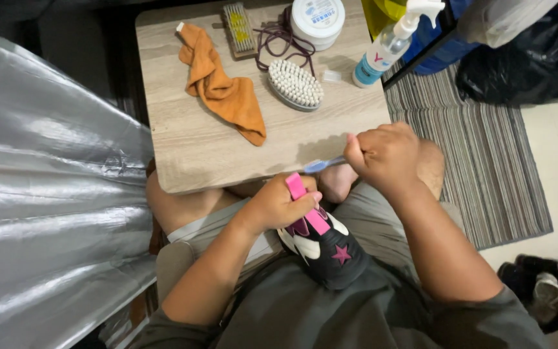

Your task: The person cleans a black and pink sneaker by spraying it with a cleaning solution, scrubbing with a toothbrush, and wiping with a cloth. They focus on the upper and side panels, repeatedly applying spray and scrubbing before wiping off residue.

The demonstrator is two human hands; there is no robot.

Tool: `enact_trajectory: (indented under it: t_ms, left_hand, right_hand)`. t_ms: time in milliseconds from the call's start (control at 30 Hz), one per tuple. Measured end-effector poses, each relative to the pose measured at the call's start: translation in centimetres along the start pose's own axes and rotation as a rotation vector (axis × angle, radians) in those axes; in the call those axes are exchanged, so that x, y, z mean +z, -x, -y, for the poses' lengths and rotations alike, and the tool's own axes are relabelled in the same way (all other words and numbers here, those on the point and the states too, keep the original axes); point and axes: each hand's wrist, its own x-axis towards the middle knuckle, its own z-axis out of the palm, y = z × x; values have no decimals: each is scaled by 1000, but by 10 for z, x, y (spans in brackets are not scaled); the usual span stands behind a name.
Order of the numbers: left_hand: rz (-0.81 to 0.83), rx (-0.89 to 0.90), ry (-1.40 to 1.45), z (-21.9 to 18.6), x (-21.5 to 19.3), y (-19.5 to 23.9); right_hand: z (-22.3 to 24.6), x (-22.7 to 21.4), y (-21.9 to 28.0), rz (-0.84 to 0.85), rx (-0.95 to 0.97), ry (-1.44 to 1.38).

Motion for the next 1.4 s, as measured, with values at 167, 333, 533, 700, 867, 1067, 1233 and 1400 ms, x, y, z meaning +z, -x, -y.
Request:
enact_trajectory:
  t_ms: [167,333,533,700,867,1067,1233,1400]
  left_hand:
    - [-8,-3,32,-12,5,4]
    - [-35,-1,42,-5,3,1]
    - [10,0,31,0,5,5]
    - [-40,-32,105,0,6,5]
    - [-7,-44,52,7,4,4]
    - [12,-74,31,21,2,5]
    - [-10,-157,46,18,3,4]
    - [-14,-221,-5,5,0,4]
  right_hand:
    - [34,-8,-1,-8,-19,-24]
    - [15,-11,-12,-18,-65,-19]
    - [21,-1,4,8,-76,-76]
    - [21,-4,11,13,-36,-105]
    - [9,0,7,-26,-34,-63]
    - [15,2,8,-14,-87,-131]
    - [23,-10,-2,-58,-59,-23]
    - [11,6,7,-22,-116,-76]
